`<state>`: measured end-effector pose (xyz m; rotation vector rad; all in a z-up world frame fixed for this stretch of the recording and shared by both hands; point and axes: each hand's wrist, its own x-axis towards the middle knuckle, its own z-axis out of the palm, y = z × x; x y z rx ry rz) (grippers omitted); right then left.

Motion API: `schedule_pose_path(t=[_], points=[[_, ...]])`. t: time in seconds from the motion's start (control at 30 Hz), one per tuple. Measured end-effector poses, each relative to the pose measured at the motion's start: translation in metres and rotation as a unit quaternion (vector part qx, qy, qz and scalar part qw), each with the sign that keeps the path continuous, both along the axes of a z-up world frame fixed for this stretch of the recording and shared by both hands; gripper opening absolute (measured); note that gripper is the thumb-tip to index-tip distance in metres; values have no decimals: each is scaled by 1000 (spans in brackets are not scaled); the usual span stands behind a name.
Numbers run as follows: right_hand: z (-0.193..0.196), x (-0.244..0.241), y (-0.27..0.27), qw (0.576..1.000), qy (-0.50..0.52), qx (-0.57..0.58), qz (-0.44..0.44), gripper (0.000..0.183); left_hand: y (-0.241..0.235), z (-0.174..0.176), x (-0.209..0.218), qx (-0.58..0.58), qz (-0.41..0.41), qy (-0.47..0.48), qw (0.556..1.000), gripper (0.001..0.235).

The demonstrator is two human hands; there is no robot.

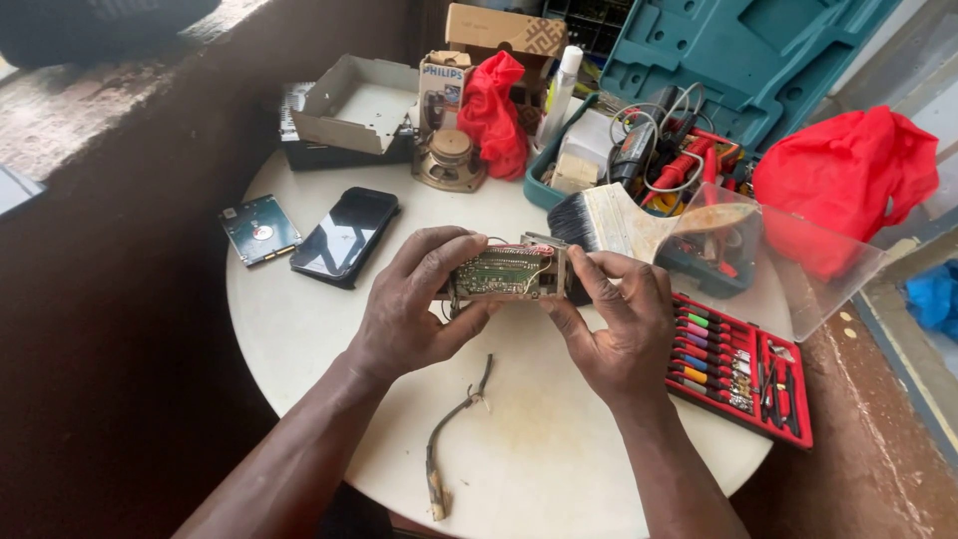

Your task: The person cleans a disassembled electronic device using a brush, removing dust from the internal components and casing. They then use a screwdriver to work on the device's circuit board.

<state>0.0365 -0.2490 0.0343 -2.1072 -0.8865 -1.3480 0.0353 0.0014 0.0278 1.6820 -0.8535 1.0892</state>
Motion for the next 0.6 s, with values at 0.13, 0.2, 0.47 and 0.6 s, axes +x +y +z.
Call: schedule_pose_path(t=[0.13, 0.2, 0.47, 0.6], points=[[0, 2, 4, 1000, -8, -3, 3, 55, 2, -2, 4, -11, 18, 4, 1000, 62], [-1, 2, 4, 1000, -11, -5, 1, 55, 2, -5, 5, -14, 26, 6, 1000, 64], [-11, 4, -2, 1000, -27, -3, -10, 54, 7, -10, 12, 12, 48, -34, 998, 65], [-10, 5, -2, 999, -35, -7, -13, 53, 4, -9, 11, 14, 52, -41, 998, 65]])
